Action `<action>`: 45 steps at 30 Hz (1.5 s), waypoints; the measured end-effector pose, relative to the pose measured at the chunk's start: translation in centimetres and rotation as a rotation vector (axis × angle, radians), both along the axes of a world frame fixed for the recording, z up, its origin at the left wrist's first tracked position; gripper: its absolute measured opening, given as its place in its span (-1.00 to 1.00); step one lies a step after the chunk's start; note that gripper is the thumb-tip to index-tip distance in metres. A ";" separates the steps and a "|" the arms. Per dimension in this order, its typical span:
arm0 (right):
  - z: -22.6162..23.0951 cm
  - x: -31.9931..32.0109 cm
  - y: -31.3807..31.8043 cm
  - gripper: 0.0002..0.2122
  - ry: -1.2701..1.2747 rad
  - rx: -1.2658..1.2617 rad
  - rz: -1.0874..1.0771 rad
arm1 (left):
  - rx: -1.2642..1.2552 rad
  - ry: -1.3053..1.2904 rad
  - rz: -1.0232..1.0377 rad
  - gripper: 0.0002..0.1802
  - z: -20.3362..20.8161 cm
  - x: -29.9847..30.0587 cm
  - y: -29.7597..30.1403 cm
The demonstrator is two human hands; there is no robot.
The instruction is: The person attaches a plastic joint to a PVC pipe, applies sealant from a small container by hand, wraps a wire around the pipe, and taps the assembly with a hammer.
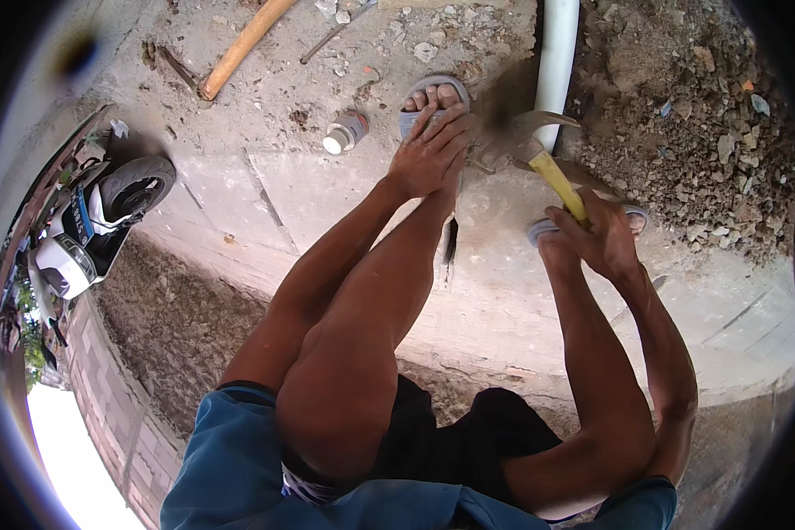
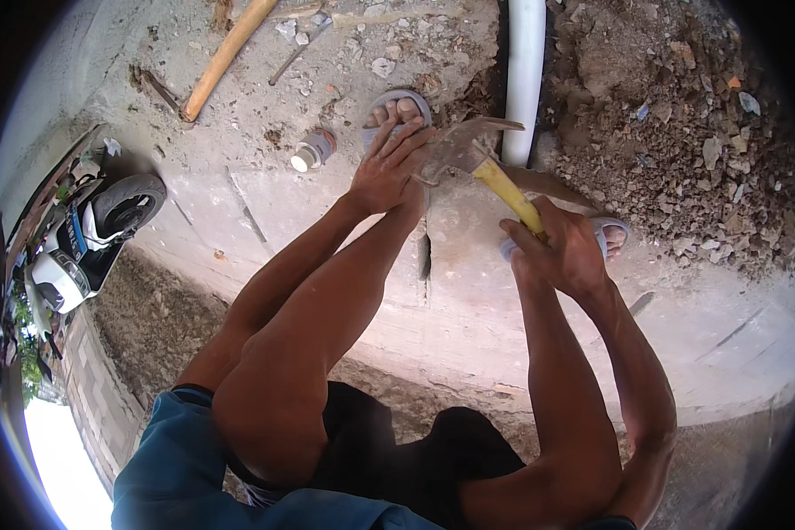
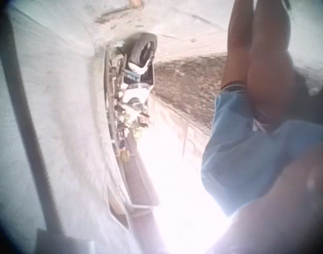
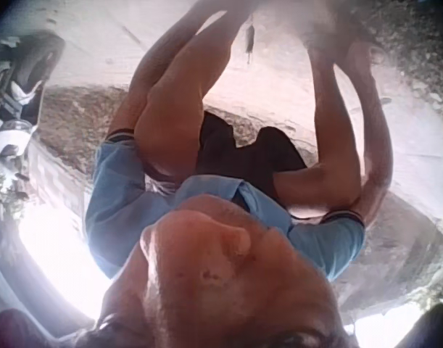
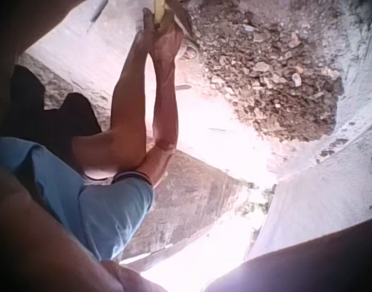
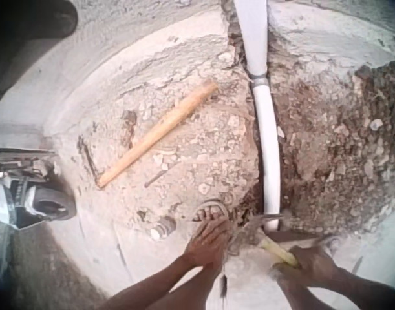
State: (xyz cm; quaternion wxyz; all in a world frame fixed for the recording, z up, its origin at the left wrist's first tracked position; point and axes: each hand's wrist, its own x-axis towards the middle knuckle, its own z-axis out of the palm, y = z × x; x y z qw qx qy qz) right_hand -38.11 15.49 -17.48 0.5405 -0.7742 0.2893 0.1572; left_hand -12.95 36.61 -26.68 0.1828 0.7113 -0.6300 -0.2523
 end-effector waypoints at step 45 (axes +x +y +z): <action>-2.7 49.8 5.6 -0.44 -0.213 -0.717 0.806 | 0.838 0.596 1.715 -0.09 18.4 -7.6 24.1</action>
